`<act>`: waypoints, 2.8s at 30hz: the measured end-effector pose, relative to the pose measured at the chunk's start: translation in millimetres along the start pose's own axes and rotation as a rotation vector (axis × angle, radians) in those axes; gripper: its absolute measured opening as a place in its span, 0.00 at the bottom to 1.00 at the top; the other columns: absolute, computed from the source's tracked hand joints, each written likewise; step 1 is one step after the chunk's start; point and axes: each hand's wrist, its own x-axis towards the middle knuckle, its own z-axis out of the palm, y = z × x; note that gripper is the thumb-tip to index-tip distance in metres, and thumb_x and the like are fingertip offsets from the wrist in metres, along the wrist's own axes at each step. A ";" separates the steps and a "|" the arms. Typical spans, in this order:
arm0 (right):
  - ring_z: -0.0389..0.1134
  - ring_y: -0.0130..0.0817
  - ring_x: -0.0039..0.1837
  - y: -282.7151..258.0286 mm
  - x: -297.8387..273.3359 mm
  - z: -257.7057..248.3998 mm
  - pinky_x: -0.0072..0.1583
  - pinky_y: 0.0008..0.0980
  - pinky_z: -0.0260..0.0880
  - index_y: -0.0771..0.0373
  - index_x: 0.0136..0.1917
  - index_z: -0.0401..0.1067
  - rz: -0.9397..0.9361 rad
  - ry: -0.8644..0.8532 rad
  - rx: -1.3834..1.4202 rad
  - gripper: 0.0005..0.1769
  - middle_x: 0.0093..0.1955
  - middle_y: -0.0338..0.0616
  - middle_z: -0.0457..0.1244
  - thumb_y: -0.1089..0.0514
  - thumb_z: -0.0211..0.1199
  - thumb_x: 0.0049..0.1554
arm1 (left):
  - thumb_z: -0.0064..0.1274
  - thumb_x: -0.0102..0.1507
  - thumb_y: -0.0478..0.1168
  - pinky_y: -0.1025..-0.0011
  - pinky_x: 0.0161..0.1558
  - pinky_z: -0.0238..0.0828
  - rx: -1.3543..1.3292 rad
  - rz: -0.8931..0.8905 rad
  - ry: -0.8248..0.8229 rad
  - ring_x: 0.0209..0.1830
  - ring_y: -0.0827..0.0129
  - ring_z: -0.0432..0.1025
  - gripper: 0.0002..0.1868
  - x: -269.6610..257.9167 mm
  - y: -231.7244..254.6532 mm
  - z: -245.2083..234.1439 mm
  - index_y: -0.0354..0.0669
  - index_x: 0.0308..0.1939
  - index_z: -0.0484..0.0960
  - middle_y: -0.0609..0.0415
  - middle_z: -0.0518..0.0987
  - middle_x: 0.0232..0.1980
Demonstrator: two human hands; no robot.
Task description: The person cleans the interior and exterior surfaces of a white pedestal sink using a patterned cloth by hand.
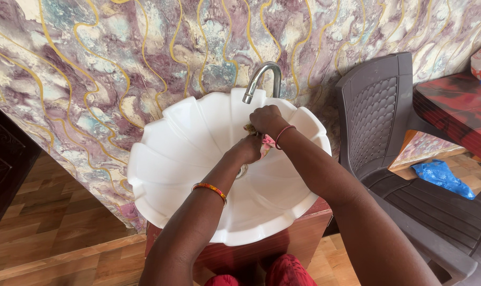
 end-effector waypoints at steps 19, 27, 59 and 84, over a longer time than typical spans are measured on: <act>0.68 0.47 0.63 5.3 8.2 19.7 0.54 0.42 0.77 0.67 0.45 0.77 -0.164 0.303 0.036 0.06 0.57 0.51 0.67 0.62 0.61 0.58 | 0.55 0.66 0.51 0.58 0.60 0.74 0.106 -0.142 -0.038 0.61 0.52 0.75 0.32 3.8 -23.2 -5.0 0.41 0.70 0.66 0.44 0.80 0.62; 0.69 0.46 0.64 -8.6 -23.4 -31.0 0.63 0.45 0.70 0.58 0.57 0.78 0.057 -0.154 0.143 0.26 0.62 0.46 0.67 0.42 0.62 0.51 | 0.60 0.61 0.50 0.58 0.64 0.69 -0.034 -0.110 -0.092 0.67 0.53 0.69 0.39 -8.3 8.4 -5.2 0.44 0.70 0.60 0.48 0.72 0.69; 0.74 0.50 0.53 -4.2 -37.6 -42.0 0.53 0.45 0.73 0.65 0.51 0.81 -0.010 -0.276 0.227 0.22 0.51 0.51 0.72 0.50 0.64 0.46 | 0.58 0.55 0.38 0.58 0.57 0.75 -0.113 -0.251 -0.048 0.62 0.56 0.74 0.34 -12.7 1.9 -17.7 0.50 0.68 0.72 0.47 0.78 0.64; 0.74 0.48 0.55 14.3 -12.8 1.2 0.55 0.49 0.74 0.59 0.45 0.81 -0.071 0.097 0.125 0.09 0.48 0.49 0.72 0.57 0.64 0.51 | 0.62 0.55 0.44 0.60 0.55 0.77 0.092 -0.276 -0.052 0.55 0.55 0.78 0.22 -16.7 12.5 -28.2 0.48 0.54 0.83 0.49 0.84 0.55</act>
